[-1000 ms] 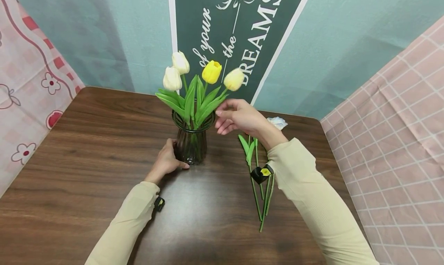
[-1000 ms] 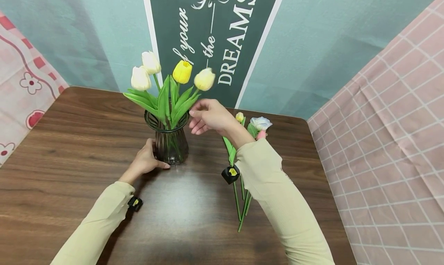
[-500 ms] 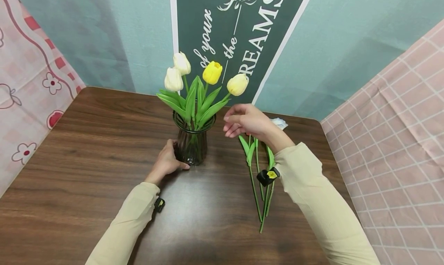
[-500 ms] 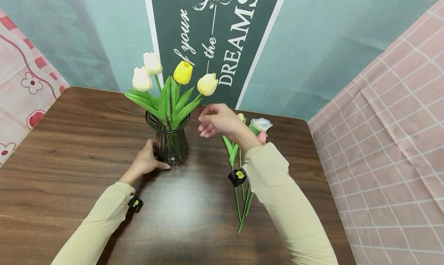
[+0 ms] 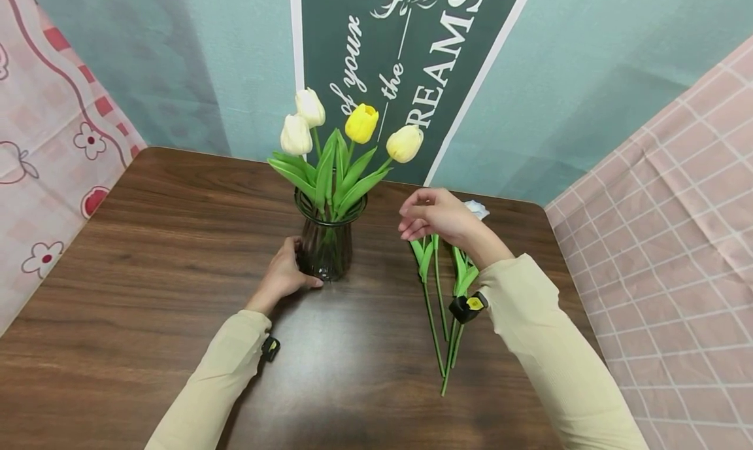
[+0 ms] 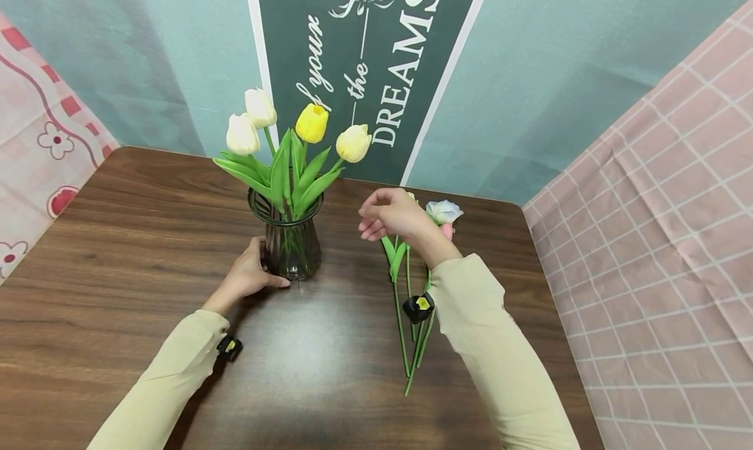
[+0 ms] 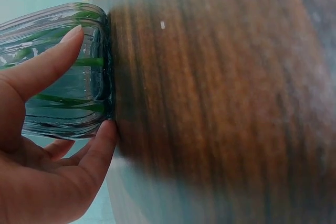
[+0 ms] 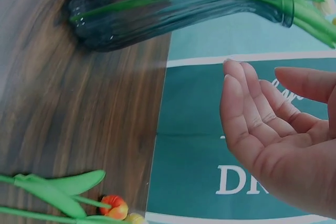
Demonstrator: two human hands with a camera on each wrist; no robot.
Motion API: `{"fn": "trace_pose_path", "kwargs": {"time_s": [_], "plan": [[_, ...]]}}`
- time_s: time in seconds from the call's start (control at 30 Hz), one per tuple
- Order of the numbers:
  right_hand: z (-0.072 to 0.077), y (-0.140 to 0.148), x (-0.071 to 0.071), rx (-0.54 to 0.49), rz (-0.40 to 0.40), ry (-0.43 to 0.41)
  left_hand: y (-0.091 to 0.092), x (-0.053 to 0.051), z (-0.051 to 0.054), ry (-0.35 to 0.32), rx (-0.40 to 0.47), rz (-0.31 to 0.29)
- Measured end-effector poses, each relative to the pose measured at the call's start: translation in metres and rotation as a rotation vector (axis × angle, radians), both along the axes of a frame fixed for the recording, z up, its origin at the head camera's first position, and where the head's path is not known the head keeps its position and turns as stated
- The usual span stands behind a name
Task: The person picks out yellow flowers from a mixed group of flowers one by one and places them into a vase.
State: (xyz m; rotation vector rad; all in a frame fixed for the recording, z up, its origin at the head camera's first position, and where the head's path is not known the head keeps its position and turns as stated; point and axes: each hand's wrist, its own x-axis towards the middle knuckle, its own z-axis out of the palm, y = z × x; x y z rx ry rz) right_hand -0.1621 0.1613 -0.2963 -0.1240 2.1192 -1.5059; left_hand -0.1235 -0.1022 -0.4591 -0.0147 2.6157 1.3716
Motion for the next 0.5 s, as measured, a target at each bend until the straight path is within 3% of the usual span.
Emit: {"fn": "trace_pose_path", "kwargs": {"time_s": [0.37, 0.5], "plan": [[-0.018, 0.027, 0.000, 0.029, -0.033, -0.046, -0.001, 0.001, -0.001, 0.016, 0.005, -0.014], [-0.026, 0.035, 0.001, 0.033, -0.042, -0.070, -0.002, 0.001, -0.001, 0.004, 0.052, -0.019]]}}
